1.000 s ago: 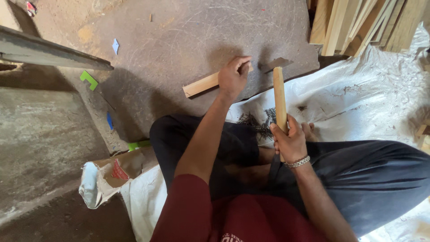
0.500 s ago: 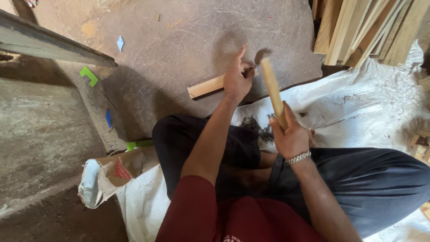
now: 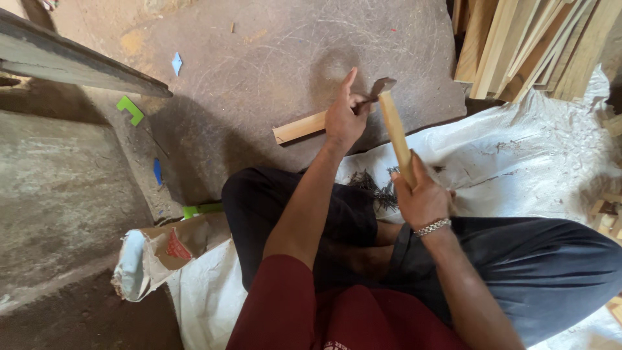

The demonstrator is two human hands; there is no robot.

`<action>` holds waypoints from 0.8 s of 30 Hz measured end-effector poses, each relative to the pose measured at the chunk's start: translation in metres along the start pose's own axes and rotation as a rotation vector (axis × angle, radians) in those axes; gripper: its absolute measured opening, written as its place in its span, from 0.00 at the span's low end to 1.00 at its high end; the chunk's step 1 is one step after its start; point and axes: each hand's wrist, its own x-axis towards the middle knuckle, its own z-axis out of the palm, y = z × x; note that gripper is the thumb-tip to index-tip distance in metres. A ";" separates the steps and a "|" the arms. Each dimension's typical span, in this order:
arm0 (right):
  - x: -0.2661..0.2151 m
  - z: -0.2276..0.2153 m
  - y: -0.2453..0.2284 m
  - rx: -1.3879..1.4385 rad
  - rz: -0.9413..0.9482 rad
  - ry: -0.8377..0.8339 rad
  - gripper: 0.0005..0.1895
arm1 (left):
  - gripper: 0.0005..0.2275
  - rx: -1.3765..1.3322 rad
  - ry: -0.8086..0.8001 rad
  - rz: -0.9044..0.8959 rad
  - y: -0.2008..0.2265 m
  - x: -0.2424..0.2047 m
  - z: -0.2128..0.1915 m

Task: The person sits on the floor and repeatedly hammers nails into small wooden planks using a hammer. They pick up each plank, drive a nail into it, and place the finished piece aside on a growing pile.

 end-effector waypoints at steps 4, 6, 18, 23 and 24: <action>-0.007 -0.010 0.004 0.161 -0.138 0.166 0.31 | 0.39 -0.076 0.014 0.078 0.001 -0.003 -0.002; -0.013 -0.015 0.005 0.240 -0.284 0.302 0.28 | 0.38 -0.023 0.044 0.147 0.000 0.000 -0.003; -0.010 0.037 0.029 0.175 -0.054 0.085 0.27 | 0.37 -0.087 0.036 0.130 -0.014 0.001 -0.006; -0.040 0.030 0.027 0.536 0.104 0.092 0.16 | 0.31 -0.172 0.020 0.153 -0.025 0.010 0.002; -0.044 0.031 0.024 0.736 0.313 -0.022 0.14 | 0.29 -0.213 0.003 0.139 -0.024 0.012 -0.001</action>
